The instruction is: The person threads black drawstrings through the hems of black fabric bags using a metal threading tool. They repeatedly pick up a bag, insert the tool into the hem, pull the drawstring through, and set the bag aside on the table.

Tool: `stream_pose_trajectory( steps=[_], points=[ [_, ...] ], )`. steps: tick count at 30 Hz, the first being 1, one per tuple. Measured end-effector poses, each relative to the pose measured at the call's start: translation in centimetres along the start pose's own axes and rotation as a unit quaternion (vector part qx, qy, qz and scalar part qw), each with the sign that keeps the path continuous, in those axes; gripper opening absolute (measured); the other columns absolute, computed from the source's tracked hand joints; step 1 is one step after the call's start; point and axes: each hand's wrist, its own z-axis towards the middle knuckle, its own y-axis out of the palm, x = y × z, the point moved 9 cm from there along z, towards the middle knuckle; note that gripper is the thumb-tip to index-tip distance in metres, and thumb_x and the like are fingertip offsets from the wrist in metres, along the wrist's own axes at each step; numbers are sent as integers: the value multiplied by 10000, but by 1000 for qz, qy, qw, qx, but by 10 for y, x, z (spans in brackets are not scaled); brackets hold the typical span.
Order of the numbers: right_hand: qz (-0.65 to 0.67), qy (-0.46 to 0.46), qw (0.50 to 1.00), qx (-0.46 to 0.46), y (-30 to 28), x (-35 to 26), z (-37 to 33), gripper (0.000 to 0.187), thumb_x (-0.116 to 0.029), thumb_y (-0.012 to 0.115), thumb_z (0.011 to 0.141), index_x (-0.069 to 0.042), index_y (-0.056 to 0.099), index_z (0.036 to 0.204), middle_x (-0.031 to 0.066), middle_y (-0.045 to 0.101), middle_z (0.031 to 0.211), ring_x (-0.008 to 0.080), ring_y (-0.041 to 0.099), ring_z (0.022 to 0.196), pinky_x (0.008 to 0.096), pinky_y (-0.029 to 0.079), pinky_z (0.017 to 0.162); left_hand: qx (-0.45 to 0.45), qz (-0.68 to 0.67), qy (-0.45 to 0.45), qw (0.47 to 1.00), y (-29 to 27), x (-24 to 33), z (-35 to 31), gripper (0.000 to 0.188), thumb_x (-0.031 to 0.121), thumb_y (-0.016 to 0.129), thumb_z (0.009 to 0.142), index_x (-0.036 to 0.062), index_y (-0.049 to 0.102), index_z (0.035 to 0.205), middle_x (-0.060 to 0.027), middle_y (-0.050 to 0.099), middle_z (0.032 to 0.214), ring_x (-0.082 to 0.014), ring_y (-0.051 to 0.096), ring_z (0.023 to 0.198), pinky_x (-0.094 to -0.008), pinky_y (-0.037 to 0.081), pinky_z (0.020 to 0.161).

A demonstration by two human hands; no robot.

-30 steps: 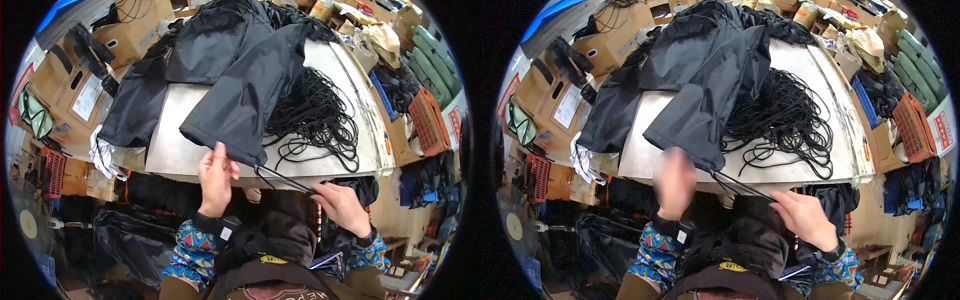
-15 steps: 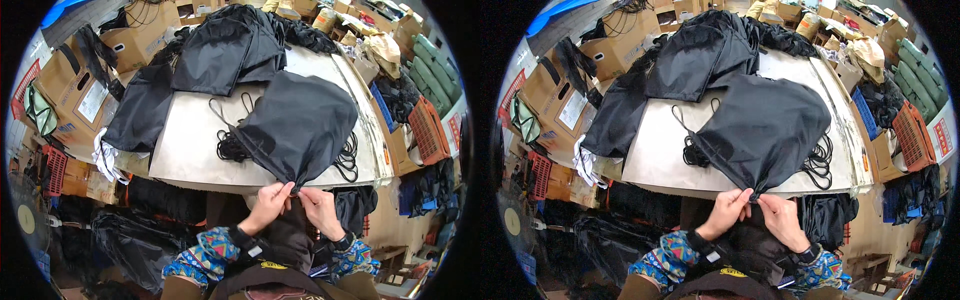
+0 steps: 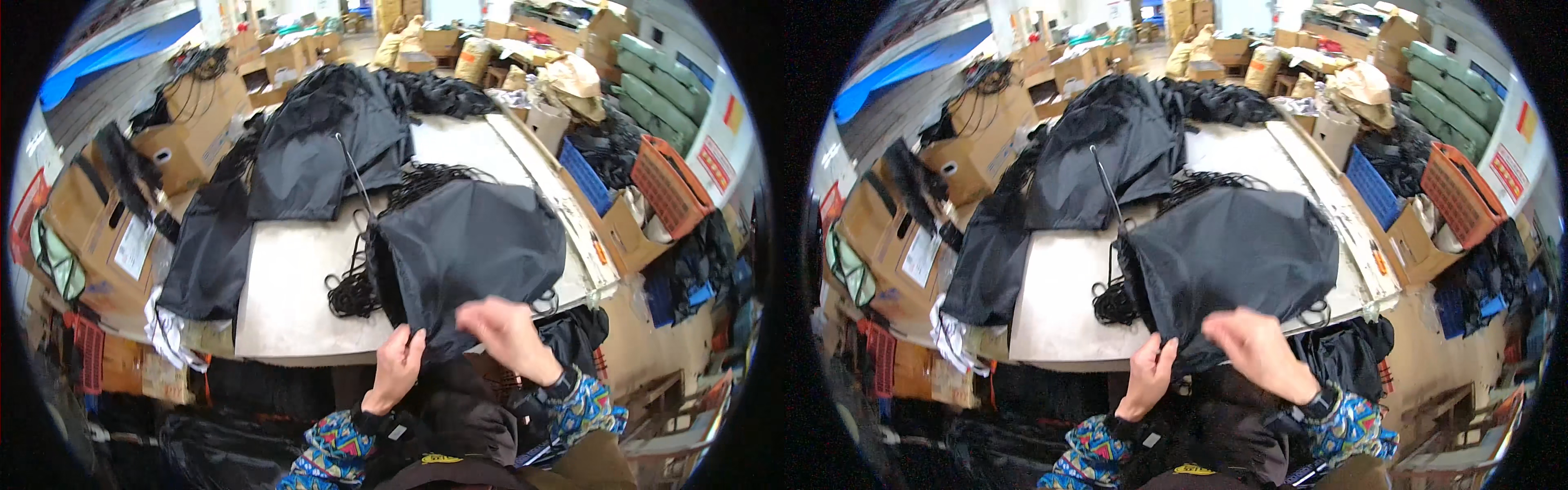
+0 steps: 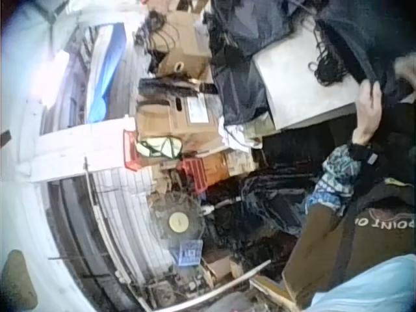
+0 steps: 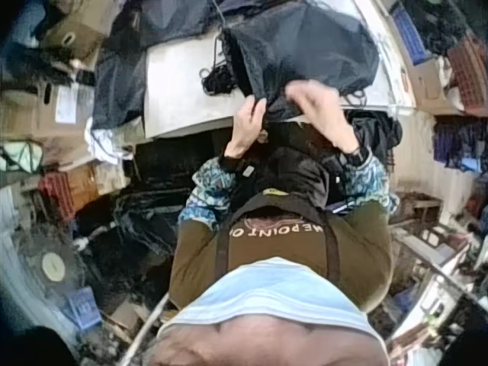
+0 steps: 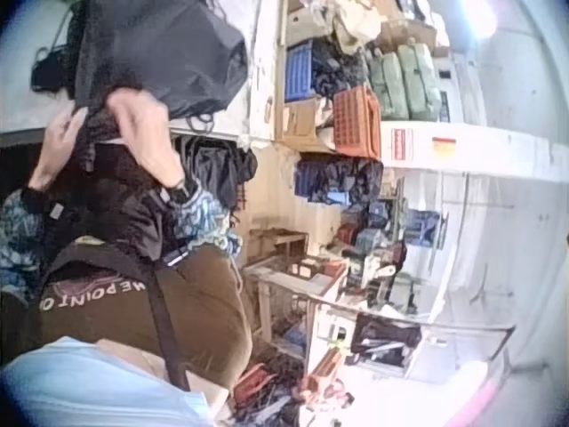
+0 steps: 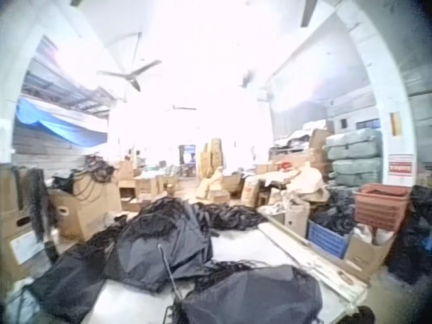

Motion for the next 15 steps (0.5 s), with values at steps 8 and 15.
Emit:
stream_pose_trajectory(
  steps=[8, 15],
  points=[
    [334, 53, 941, 6, -17, 5, 91, 279, -178, 536, 953, 52, 556, 1110, 64, 661, 940, 91, 578, 876, 242, 452, 777, -38, 101, 75, 991, 9, 16, -22, 166, 102, 594, 882, -24, 602, 989, -234, 600, 820, -403, 610, 752, -385, 490, 612],
    [328, -58, 820, 467, -233, 82, 25, 140, -150, 540, 918, -34, 613, 892, 65, 614, 868, 144, 565, 801, 277, 470, 740, 6, 336, 69, 939, -99, -23, -12, 185, 249, 636, 864, 77, 615, 798, -171, 583, 647, -369, 592, 590, -419, 448, 484]
  ],
)
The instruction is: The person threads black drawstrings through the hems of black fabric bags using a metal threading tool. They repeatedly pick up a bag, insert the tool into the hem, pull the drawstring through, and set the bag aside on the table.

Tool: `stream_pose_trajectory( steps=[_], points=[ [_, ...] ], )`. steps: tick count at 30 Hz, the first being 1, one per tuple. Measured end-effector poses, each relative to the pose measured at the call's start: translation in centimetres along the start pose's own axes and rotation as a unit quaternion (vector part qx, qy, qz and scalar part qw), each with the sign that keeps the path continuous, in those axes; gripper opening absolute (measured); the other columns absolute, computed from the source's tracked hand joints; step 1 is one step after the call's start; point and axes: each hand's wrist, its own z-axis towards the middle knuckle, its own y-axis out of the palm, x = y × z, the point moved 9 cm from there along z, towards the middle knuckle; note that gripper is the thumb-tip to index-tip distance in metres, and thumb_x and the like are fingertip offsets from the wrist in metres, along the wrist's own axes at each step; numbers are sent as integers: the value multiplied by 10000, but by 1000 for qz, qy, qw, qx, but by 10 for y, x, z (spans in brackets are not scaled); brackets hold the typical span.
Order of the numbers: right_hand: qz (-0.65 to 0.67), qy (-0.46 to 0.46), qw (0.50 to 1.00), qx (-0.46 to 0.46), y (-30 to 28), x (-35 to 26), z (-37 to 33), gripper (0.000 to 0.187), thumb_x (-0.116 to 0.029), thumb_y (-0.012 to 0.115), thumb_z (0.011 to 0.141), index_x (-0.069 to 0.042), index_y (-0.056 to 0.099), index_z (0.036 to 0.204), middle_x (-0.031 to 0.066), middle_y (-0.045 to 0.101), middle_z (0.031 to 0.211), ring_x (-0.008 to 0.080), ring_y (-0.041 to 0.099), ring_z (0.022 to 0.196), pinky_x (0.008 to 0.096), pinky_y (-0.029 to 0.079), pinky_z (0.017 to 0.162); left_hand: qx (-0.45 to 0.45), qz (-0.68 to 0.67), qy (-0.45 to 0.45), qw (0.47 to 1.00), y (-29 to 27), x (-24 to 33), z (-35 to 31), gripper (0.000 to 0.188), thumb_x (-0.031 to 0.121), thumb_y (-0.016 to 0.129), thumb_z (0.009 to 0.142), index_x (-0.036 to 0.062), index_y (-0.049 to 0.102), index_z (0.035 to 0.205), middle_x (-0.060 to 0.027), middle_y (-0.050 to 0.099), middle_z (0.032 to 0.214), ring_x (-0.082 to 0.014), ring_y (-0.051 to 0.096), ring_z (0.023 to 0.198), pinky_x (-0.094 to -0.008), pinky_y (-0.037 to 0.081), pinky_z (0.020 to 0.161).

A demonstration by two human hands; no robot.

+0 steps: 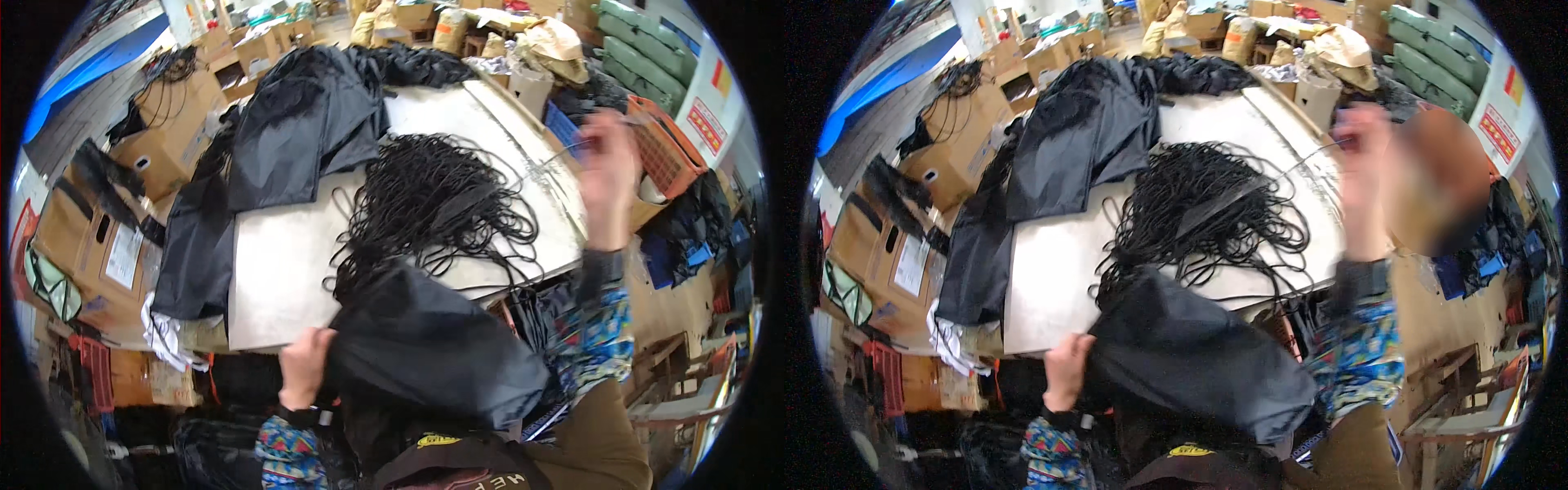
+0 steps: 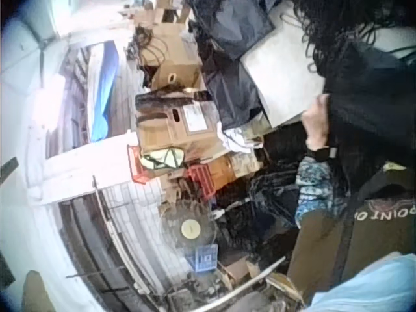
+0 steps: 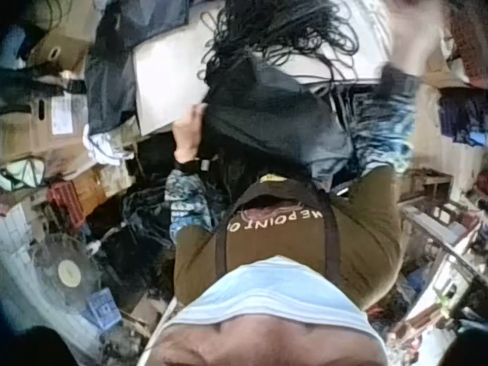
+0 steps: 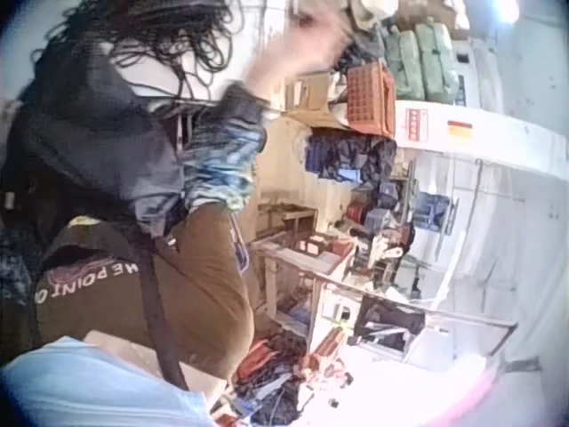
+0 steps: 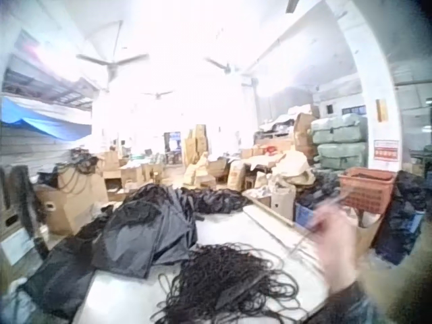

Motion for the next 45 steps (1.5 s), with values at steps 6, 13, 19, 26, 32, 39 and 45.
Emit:
stream_pose_trajectory(
  steps=[6, 13, 19, 26, 32, 39, 45],
  points=[
    [-48, -12, 997, 60, -36, -26, -15, 244, -217, 537, 959, -14, 594, 1083, 57, 634, 885, 91, 541, 700, 241, 461, 645, 51, 175, 22, 983, -39, -27, 4, 471, 344, 727, 763, 40, 559, 1080, -153, 615, 933, -336, 598, 847, -405, 463, 716],
    [-298, -9, 949, -102, 21, -26, -53, 315, -236, 501, 980, -12, 588, 1183, 23, 632, 862, 44, 516, 691, 184, 408, 617, -31, -106, 12, 994, 29, 39, 63, 411, 244, 702, 812, -2, 582, 1118, -171, 630, 941, -295, 615, 859, -344, 475, 757],
    [-453, 59, 889, 7, -135, -12, -16, 319, -236, 506, 977, -45, 590, 1218, 13, 616, 833, 13, 451, 593, 168, 360, 487, 61, -217, -171, 959, -98, -43, 6, 115, 73, 640, 860, -34, 652, 901, -19, 584, 781, -95, 531, 735, -231, 439, 680],
    [-393, 109, 847, -340, -27, 129, -133, 281, -47, 468, 893, -17, 614, 1130, 67, 643, 1084, 140, 577, 918, 270, 456, 787, 155, -248, -277, 915, -199, -80, -95, 87, 33, 577, 784, -27, 621, 830, 17, 576, 735, -64, 513, 664, -219, 418, 620],
    [-370, -157, 639, -656, 173, 150, -294, 334, -22, 538, 769, -92, 590, 1091, 110, 520, 1287, 284, 502, 1164, 348, 540, 804, 329, -172, -187, 909, -311, -88, -174, 494, 227, 677, 763, 28, 506, 1180, -68, 566, 1083, -137, 567, 892, -283, 440, 849],
    [-543, -125, 686, -468, 98, 203, -196, 149, -109, 552, 838, -88, 628, 964, 103, 589, 904, 289, 571, 874, 388, 505, 669, 542, -186, -302, 762, -405, -141, -299, 471, 151, 474, 909, -46, 411, 1331, -164, 458, 1346, -241, 483, 1184, -378, 385, 1016],
    [-535, -147, 665, -500, 109, 168, -213, 197, -68, 576, 844, -54, 616, 1036, 171, 559, 1164, 323, 531, 1096, 384, 512, 775, 397, -38, -299, 867, -350, -159, -164, 360, 40, 542, 872, -51, 511, 1219, -87, 617, 1093, -169, 570, 983, -277, 434, 895]
  ],
)
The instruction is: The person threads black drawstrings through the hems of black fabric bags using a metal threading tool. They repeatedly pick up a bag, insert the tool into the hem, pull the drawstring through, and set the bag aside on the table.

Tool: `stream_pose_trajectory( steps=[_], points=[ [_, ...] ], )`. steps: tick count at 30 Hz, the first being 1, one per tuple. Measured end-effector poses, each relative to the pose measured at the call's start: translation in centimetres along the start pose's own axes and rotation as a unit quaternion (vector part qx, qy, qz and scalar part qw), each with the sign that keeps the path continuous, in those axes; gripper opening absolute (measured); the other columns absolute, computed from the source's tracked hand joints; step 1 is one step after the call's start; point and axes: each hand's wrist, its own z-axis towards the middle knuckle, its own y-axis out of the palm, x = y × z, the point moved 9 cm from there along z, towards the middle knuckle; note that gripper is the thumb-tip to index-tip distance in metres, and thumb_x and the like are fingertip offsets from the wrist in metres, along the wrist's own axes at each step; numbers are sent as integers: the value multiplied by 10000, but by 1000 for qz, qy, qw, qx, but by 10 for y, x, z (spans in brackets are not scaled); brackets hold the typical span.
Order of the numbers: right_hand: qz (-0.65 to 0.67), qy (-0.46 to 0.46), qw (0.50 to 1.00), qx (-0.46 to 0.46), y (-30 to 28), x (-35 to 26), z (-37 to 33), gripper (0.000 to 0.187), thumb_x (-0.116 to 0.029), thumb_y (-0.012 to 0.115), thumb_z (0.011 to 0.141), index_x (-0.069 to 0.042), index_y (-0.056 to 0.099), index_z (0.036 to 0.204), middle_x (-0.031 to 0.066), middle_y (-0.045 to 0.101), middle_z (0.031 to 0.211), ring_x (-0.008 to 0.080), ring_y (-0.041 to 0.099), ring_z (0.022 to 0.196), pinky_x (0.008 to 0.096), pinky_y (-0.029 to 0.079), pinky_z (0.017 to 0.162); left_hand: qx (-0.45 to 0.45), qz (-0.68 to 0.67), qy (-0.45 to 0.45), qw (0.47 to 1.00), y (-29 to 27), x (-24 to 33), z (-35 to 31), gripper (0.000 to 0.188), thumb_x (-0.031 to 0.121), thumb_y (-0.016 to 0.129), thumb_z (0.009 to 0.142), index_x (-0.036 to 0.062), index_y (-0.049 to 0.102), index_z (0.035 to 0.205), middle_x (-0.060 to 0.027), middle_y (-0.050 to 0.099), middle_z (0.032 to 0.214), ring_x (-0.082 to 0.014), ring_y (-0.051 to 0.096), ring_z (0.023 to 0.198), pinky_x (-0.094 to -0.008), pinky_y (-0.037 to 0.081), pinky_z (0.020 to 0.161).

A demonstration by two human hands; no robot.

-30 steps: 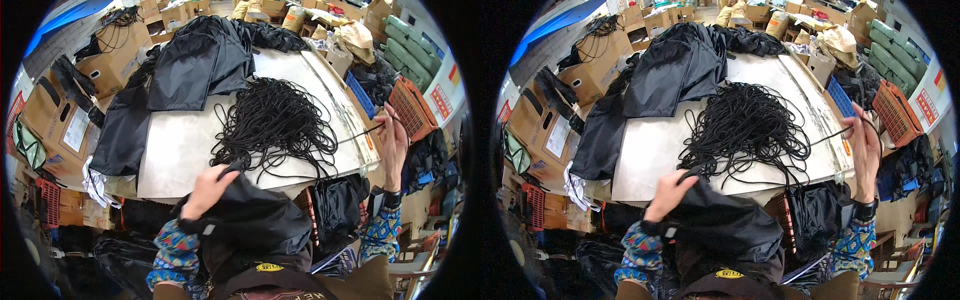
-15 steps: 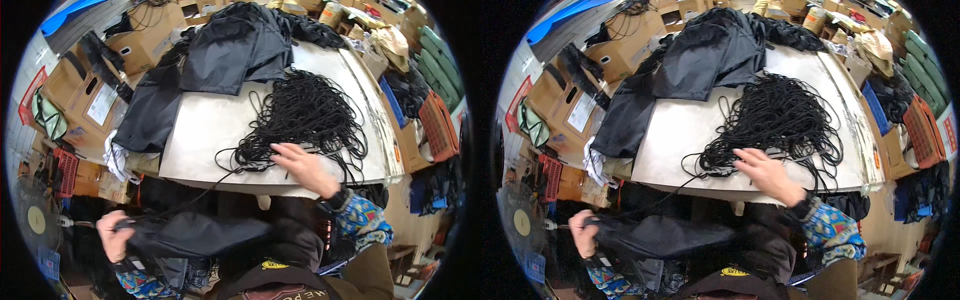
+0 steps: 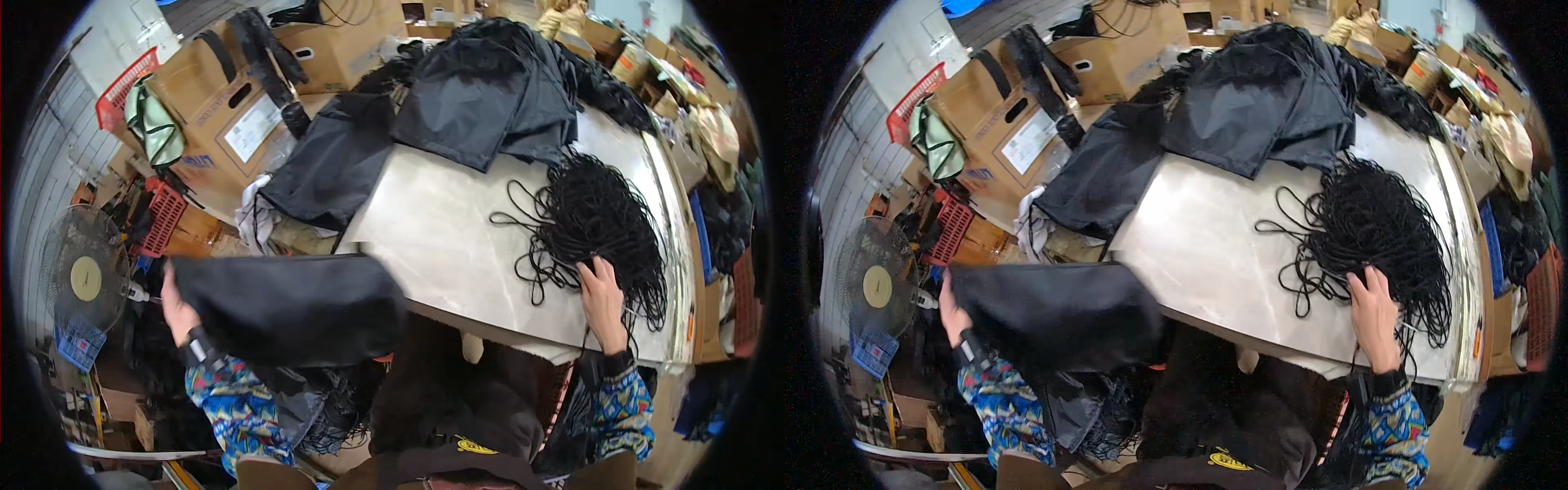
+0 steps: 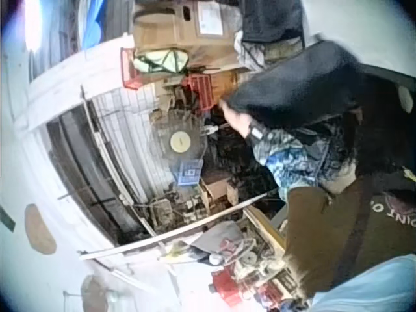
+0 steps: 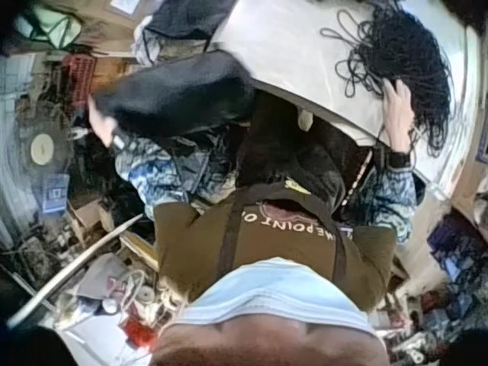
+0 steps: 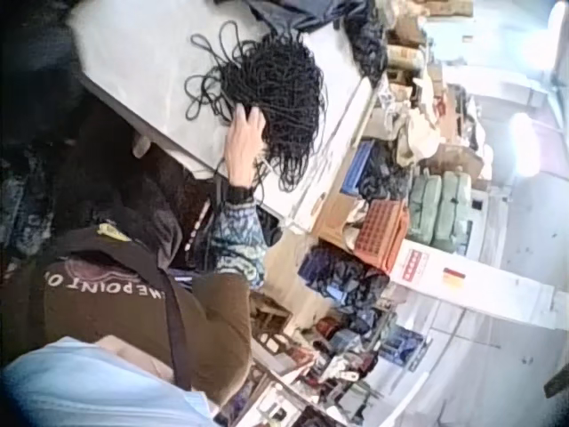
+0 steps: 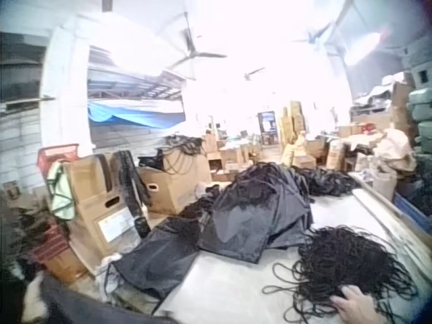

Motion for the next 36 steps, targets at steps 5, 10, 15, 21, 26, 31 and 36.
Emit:
stream_pose_trajectory(
  steps=[5, 10, 15, 21, 26, 31, 36],
  points=[
    [11, 35, 999, -12, -23, 7, -13, 224, -53, 574, 844, -57, 621, 1063, 151, 544, 1235, 311, 532, 1107, 371, 513, 782, -313, -132, -30, 940, 171, 108, 32, 306, 167, 622, 886, 10, 605, 1148, 7, 620, 1009, -107, 567, 923, -243, 450, 810],
    [24, 6, 1000, -11, -32, -13, -19, 241, -21, 588, 826, -57, 623, 1062, 148, 554, 1222, 312, 551, 1071, 369, 514, 783, -94, -399, -63, 910, 177, 112, 145, 239, 188, 587, 915, -23, 615, 1024, -74, 656, 937, -187, 643, 796, -295, 521, 709],
    [68, 25, 997, -4, -48, -16, -29, 242, 0, 582, 821, -36, 619, 1057, 162, 555, 1205, 343, 542, 1064, 388, 491, 813, 206, -304, -127, 921, 122, -70, 212, 523, 387, 676, 812, -66, 591, 1058, -165, 644, 1021, -291, 655, 883, -398, 537, 751],
    [64, 30, 997, -24, -55, -19, -29, 256, 5, 587, 808, -37, 613, 1058, 165, 560, 1178, 362, 536, 1049, 403, 479, 834, 149, 347, -179, 908, 186, -75, 124, 500, 328, 587, 843, 10, 512, 1221, -216, 513, 1248, -356, 503, 1160, -494, 404, 944],
    [64, -14, 997, -41, -32, -31, -24, 310, 6, 615, 735, -56, 622, 1039, 157, 577, 1146, 333, 562, 995, 391, 514, 748, -99, 293, 336, 890, 347, 45, 52, 550, 325, 533, 902, 61, 384, 1361, -156, 449, 1353, -350, 390, 1271, -503, 314, 1016],
    [54, -34, 995, -73, -6, -46, -24, 315, -15, 614, 696, -56, 624, 1009, 149, 564, 1155, 327, 553, 1002, 375, 521, 713, -248, 374, 240, 861, 447, -14, 74, 518, 451, 373, 952, 211, 357, 1410, -128, 326, 1466, -417, 298, 1325, -600, 256, 1033],
    [26, -24, 997, -67, 7, -45, -24, 299, -24, 623, 677, -51, 627, 974, 134, 573, 1154, 300, 555, 998, 354, 526, 651, -480, 303, 122, 814, 502, -78, 88, 466, 434, 326, 965, 148, 507, 1285, -180, 471, 1339, -407, 434, 1227, -479, 368, 1004]
  ],
)
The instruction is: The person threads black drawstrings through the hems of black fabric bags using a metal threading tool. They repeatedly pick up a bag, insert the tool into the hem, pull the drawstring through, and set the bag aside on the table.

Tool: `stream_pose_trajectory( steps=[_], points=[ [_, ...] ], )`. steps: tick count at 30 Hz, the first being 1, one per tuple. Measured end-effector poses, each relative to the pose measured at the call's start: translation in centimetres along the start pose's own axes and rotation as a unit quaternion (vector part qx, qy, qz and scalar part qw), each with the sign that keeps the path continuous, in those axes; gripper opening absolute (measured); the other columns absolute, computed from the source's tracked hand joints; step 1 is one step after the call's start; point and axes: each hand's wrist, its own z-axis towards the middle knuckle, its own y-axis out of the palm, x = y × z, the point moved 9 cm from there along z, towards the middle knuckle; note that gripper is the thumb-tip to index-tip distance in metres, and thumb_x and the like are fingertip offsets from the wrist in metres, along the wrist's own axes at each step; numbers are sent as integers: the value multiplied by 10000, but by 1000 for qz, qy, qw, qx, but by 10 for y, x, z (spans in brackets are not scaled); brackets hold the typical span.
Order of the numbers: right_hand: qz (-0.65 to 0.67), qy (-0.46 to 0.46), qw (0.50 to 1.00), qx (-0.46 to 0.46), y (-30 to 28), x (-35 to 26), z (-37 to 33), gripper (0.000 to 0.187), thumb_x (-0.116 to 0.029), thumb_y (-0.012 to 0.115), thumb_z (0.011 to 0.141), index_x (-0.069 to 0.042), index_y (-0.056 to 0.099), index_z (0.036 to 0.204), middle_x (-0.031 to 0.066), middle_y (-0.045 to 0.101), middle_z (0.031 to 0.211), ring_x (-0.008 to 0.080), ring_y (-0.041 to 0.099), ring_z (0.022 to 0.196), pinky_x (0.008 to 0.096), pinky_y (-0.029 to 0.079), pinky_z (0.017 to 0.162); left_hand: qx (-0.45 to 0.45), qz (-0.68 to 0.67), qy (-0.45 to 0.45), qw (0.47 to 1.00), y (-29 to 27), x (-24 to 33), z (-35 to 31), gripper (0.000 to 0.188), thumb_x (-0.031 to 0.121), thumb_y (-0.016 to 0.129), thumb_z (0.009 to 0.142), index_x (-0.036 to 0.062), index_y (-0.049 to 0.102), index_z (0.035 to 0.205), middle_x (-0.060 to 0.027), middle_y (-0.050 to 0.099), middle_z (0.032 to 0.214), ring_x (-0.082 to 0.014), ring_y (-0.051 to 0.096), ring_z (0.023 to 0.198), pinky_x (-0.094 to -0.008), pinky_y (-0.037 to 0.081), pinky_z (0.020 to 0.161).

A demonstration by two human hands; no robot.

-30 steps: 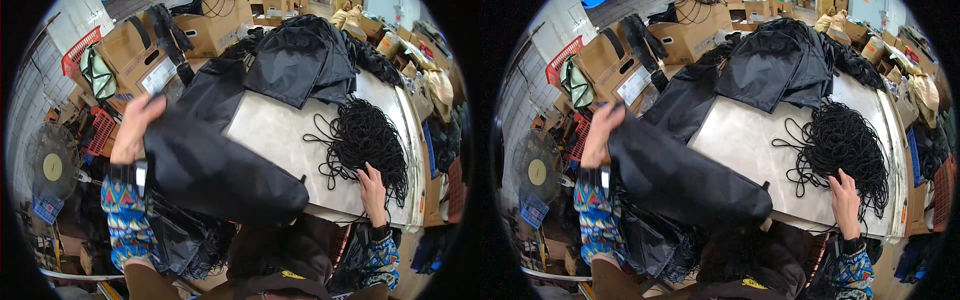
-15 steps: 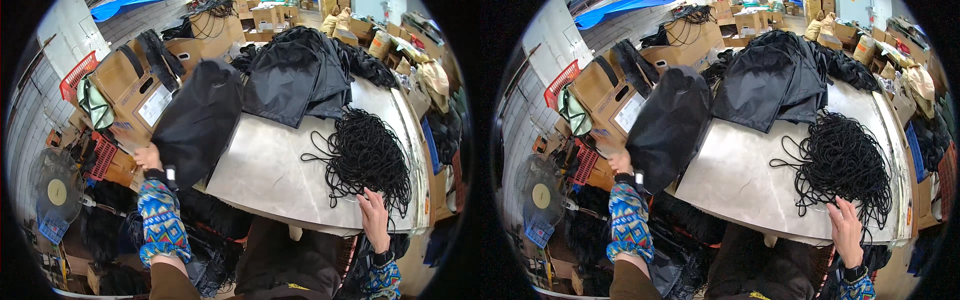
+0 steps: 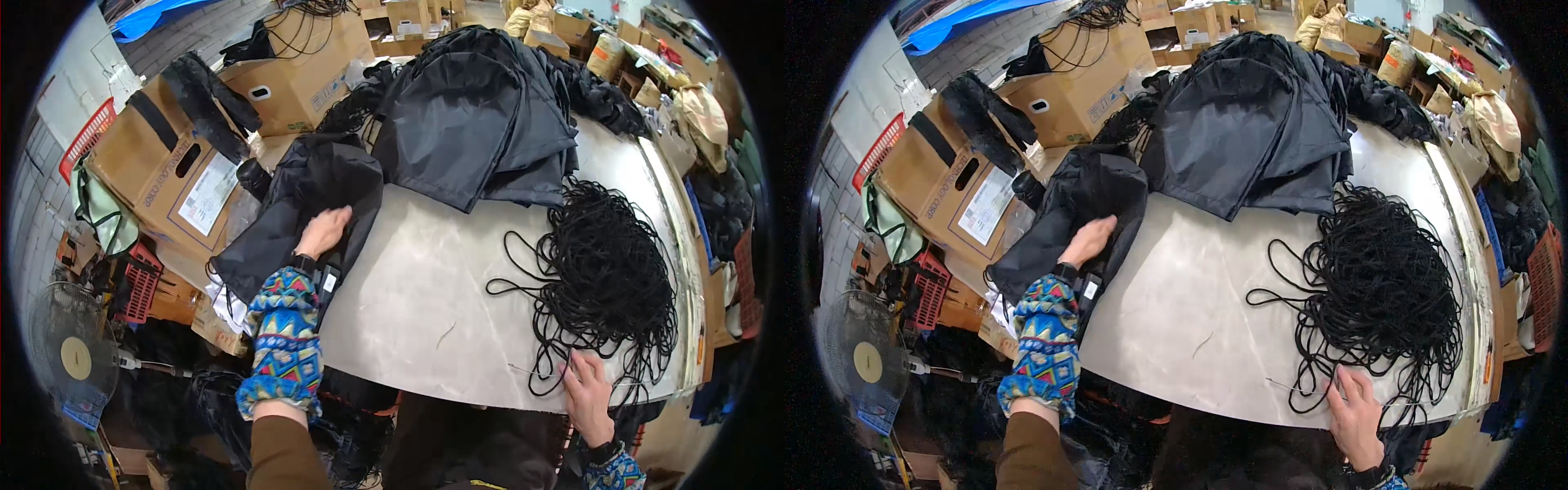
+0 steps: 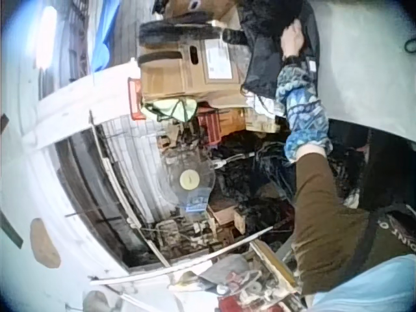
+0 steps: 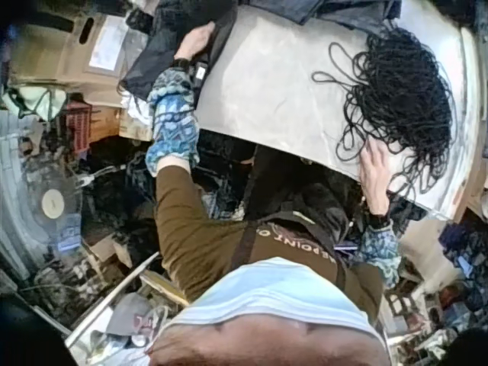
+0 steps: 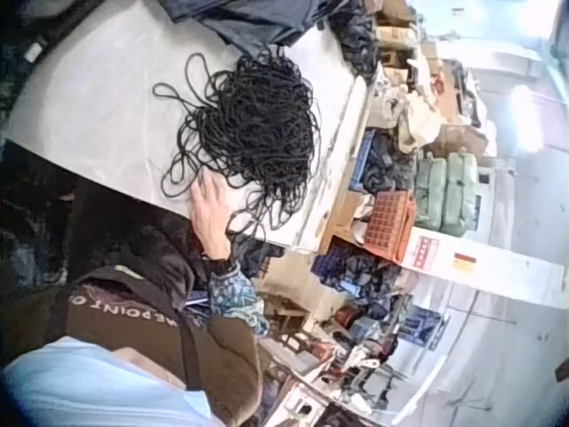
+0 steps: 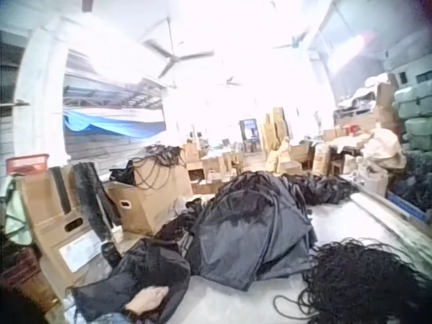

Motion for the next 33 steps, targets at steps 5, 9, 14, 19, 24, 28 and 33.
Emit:
stream_pose_trajectory(
  steps=[5, 9, 14, 19, 24, 28, 33],
  points=[
    [-14, 17, 999, 44, 1, 3, 1, 144, -13, 654, 719, -34, 626, 859, 118, 633, 1053, 286, 585, 897, 322, 493, 568, 244, 47, 85, 965, -59, 55, 3, 502, 441, 418, 948, 177, 401, 1375, -140, 363, 1434, -425, 326, 1298, -558, 317, 1023],
    [36, 45, 998, 13, 8, 5, -2, 315, 20, 635, 652, -26, 659, 962, 142, 611, 1071, 330, 565, 914, 380, 498, 695, 28, 191, -57, 980, -21, -29, 49, 495, 421, 437, 931, 264, 377, 1397, -64, 231, 1511, -421, 228, 1350, -733, 302, 930],
    [20, 43, 998, 29, 8, 9, 1, 246, -24, 657, 646, -67, 631, 887, 65, 637, 1082, 264, 588, 889, 304, 495, 575, 20, 138, 40, 989, -23, -61, 72, 420, 285, 440, 920, 98, 504, 1291, -208, 462, 1339, -401, 445, 1222, -456, 417, 988],
    [-32, 21, 999, 27, -1, 9, -3, 258, -99, 615, 681, -92, 611, 940, 32, 621, 1093, 217, 580, 935, 287, 513, 594, 48, 279, 6, 959, -86, 33, 14, 286, 284, 584, 864, 39, 614, 1007, -203, 648, 976, -372, 630, 937, -464, 510, 793],
    [-7, -26, 996, -88, -38, 14, 8, 401, -89, 549, 741, -74, 567, 1141, 44, 611, 949, 211, 601, 792, 306, 482, 523, 49, 208, 234, 948, -79, 181, -79, 318, 252, 612, 854, 23, 594, 1074, -180, 613, 1093, -335, 581, 1026, -422, 473, 868],
    [-91, 41, 991, -91, -91, 22, 17, 407, -75, 542, 752, -80, 571, 1158, 22, 502, 693, 205, 575, 633, 342, 438, 481, -128, 53, 370, 919, 21, 263, -150, 590, 321, 609, 868, -2, 420, 1324, -254, 482, 1294, -374, 486, 1178, -393, 414, 979],
    [69, 151, 971, 171, -138, 72, -24, 416, 88, 490, 771, -60, 599, 1144, 50, 548, 707, 171, 576, 629, 283, 454, 534, -42, -2, 442, 896, 90, 364, -176, 873, 374, 709, 769, 46, 243, 1430, -308, 304, 1401, -459, 440, 1193, -442, 397, 981]
  ],
)
